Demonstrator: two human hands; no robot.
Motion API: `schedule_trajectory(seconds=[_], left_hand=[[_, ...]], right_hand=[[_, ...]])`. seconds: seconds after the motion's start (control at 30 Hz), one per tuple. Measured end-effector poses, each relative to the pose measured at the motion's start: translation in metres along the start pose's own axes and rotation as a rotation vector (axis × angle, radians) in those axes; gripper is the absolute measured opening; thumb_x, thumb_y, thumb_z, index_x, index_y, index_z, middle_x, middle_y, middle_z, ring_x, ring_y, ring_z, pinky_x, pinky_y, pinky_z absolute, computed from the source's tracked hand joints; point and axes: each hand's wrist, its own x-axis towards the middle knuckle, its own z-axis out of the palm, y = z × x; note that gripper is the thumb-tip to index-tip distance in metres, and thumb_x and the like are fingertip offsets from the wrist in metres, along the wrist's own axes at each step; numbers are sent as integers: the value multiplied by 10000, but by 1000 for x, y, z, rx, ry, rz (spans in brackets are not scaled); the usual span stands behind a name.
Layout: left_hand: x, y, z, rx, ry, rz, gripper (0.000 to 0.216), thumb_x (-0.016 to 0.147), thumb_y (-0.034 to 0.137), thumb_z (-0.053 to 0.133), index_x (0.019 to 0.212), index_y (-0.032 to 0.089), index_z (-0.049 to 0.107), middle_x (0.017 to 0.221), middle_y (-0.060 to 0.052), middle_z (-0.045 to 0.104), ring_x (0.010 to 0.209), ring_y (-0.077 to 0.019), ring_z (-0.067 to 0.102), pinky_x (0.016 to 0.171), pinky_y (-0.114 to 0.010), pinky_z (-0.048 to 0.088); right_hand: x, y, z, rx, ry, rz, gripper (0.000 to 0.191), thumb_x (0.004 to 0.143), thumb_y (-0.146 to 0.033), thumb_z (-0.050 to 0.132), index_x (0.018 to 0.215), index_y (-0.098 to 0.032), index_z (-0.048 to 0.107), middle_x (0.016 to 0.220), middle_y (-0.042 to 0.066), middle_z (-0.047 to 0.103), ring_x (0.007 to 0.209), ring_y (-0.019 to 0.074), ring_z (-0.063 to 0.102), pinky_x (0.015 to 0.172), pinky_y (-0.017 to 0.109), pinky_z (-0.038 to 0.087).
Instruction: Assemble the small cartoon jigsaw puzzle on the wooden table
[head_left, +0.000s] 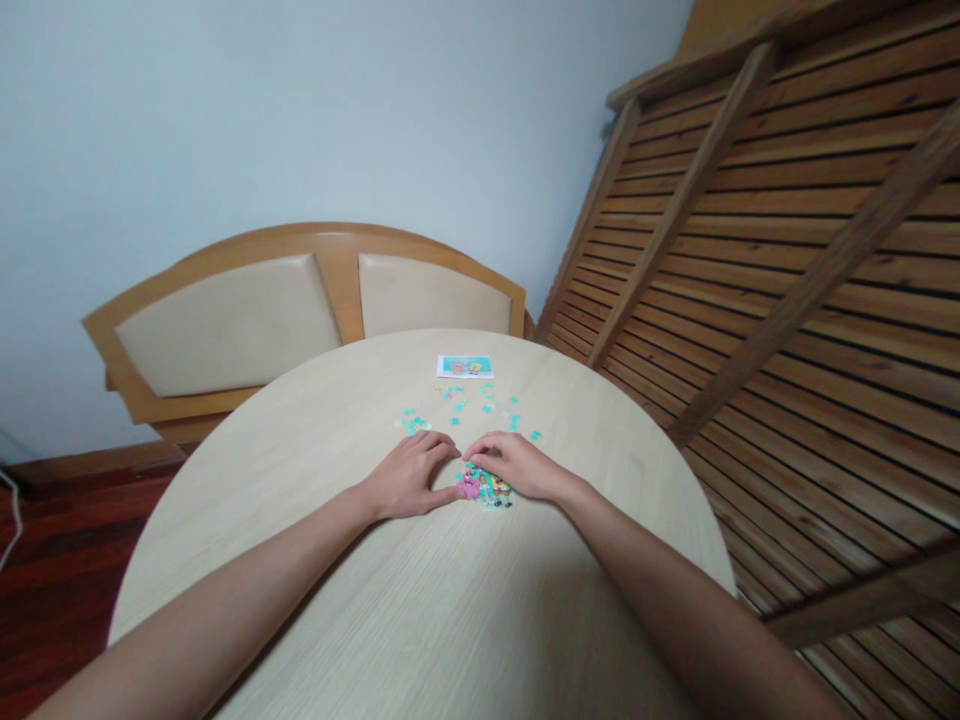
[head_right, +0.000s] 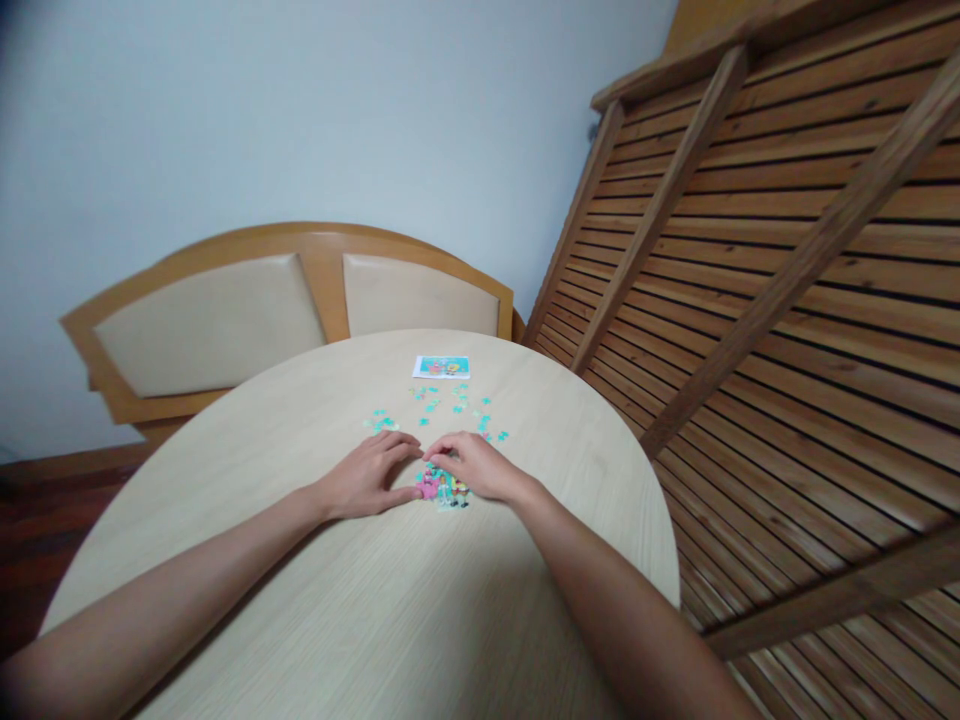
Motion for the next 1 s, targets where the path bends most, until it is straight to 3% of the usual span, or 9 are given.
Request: schedule_trajectory(seconds=[0.37, 0.7, 1.0], left_hand=[[0, 1, 0, 15, -11, 11, 540, 897, 622, 584, 1237, 203, 604, 1245, -131, 610, 1160, -299, 567, 1005, -447, 451], [0, 0, 1, 5, 6, 31, 521, 904, 594, 588, 1244, 199, 596, 1239, -133, 620, 1138, -294, 583, 1003, -452, 457], [2, 9, -11, -3, -47, 229, 370, 956, 441, 538, 1262, 257, 635, 1228, -89, 645, 1120, -264, 594, 1005, -440, 440]], right_hand=[[2, 9, 8, -151, 61, -24, 182, 929, -237, 604, 1004, -214, 769, 1018, 53, 763, 1005, 212, 652, 950, 352, 445], [2, 12, 5, -156, 75, -23, 187, 938, -220, 590, 1027, -205, 754, 1026, 51, 758, 1007, 207, 642, 925, 336, 450], [-8, 12, -19, -251, -47, -135, 179, 860, -289, 711, 1000, -184, 746, 979, 64, 736, 963, 208, 648, 922, 340, 458]])
